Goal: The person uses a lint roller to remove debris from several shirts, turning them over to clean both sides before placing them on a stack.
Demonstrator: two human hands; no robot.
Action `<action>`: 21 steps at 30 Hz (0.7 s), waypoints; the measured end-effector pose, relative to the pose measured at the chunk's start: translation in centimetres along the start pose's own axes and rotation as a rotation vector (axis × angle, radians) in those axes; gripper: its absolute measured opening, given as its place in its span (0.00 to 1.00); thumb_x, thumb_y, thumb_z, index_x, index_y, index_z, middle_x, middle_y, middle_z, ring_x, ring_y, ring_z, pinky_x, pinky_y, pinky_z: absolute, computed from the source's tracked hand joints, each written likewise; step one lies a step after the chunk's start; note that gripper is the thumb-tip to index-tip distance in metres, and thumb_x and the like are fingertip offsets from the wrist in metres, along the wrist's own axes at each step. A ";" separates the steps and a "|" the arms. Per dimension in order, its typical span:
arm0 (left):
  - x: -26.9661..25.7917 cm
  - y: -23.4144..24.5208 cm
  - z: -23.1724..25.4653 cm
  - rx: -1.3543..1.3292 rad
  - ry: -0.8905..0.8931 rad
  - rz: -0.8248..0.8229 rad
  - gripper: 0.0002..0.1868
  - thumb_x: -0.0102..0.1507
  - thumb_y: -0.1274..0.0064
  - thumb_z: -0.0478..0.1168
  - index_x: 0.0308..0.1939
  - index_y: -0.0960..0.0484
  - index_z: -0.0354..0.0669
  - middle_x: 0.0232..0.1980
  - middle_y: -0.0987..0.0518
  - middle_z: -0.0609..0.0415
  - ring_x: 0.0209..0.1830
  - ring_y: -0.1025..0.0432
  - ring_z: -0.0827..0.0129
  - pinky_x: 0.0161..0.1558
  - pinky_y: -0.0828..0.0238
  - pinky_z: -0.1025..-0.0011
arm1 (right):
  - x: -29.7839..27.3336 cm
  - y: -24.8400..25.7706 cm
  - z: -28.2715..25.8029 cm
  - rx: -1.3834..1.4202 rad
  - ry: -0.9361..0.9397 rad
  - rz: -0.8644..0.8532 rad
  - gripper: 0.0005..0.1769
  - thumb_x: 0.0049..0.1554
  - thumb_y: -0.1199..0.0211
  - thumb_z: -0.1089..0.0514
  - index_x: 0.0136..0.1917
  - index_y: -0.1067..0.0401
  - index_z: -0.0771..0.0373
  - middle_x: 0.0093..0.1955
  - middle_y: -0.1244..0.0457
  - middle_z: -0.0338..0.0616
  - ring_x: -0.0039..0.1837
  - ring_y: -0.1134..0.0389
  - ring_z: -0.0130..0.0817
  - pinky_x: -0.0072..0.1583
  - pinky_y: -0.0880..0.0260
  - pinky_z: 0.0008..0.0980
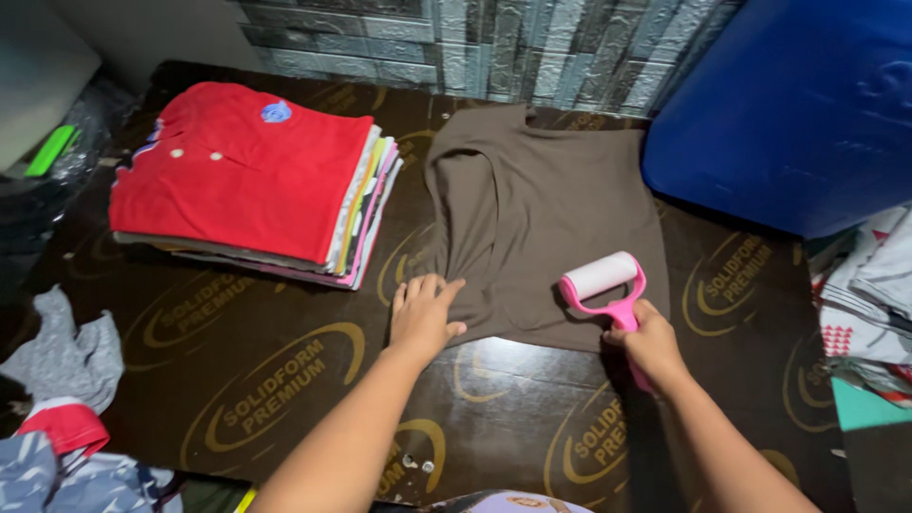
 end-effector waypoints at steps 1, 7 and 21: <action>-0.8 0.4 -0.6 -0.004 0.001 -0.002 0.37 0.50 0.29 0.47 0.63 0.23 0.61 0.56 0.28 0.56 0.67 0.39 0.60 0.73 0.52 0.51 | -0.1 -0.6 0.3 0.061 -0.046 -0.044 0.15 0.42 0.29 0.68 0.44 0.28 0.67 0.41 0.34 0.43 0.44 0.33 0.33 0.50 0.33 0.35; -7.8 2.9 -3.9 0.054 0.076 -0.029 0.27 0.49 0.30 0.46 0.52 0.19 0.57 0.52 0.28 0.55 0.61 0.38 0.57 0.64 0.45 0.52 | -1.8 -3.6 -0.9 0.118 -0.132 -0.331 0.16 0.44 0.29 0.65 0.47 0.25 0.68 0.47 0.33 0.50 0.52 0.31 0.42 0.56 0.32 0.38; -23.7 1.0 -10.2 -0.559 0.623 0.849 0.16 0.61 0.46 0.31 0.53 0.23 0.45 0.46 0.20 0.47 0.48 0.25 0.53 0.50 0.30 0.63 | -2.3 -16.8 -12.4 -0.232 0.653 -0.551 0.20 0.45 0.28 0.62 0.52 0.27 0.63 0.49 0.33 0.47 0.52 0.30 0.50 0.56 0.31 0.42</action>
Point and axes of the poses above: each hand's wrist, its own x-axis towards the middle knuckle, its own y-axis out of the back of the hand, z = x × y, the point moved 6 cm from there along x, towards the middle knuckle
